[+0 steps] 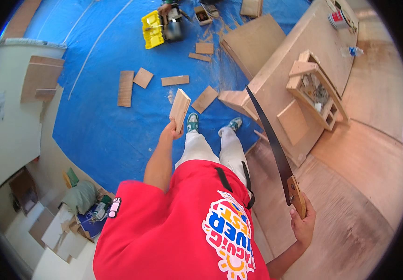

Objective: The person uses a hand saw to cut small rectangular wood pieces. They hold the wood with one hand and saw with the other, then place the cut pieces on the floor. The person later sits on the floor and arranges the cut wood pieces.

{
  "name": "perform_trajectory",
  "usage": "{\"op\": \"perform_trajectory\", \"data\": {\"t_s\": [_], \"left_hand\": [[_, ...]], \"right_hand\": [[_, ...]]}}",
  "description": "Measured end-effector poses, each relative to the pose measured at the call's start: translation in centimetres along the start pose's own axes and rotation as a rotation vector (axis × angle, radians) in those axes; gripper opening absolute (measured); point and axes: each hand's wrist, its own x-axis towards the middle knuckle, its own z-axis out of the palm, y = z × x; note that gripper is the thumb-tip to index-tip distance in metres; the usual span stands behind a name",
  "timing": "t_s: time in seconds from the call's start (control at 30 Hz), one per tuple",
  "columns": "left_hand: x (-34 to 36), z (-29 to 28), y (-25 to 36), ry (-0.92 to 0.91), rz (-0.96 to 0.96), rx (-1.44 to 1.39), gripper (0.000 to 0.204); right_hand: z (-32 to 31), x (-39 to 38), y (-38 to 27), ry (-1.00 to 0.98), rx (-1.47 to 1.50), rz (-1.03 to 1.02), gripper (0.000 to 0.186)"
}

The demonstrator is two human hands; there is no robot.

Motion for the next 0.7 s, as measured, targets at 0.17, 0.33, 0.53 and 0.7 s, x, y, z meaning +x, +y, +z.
{"op": "perform_trajectory", "data": {"t_s": [0.17, 0.33, 0.53, 0.7], "left_hand": [[0.7, 2.4, -2.9, 0.016, -0.248, -0.114, 0.067], [-0.8, 4.6, -5.4, -0.020, -0.048, 0.124, 0.069], [-2.0, 9.8, -11.9, 0.271, 0.828, 0.464, 0.076], [-4.9, 14.3, -18.8, -0.037, 0.911, 0.417, 0.062]], "right_hand": [[3.4, -4.1, 1.9, 0.110, 0.042, 0.067, 0.066], [5.9, -5.3, 2.0, 0.153, 0.114, 0.094, 0.064], [7.6, -3.8, 1.8, 0.203, 0.156, 0.054, 0.058], [7.9, -4.3, 3.3, 0.324, 0.245, 0.030, 0.056]]}}
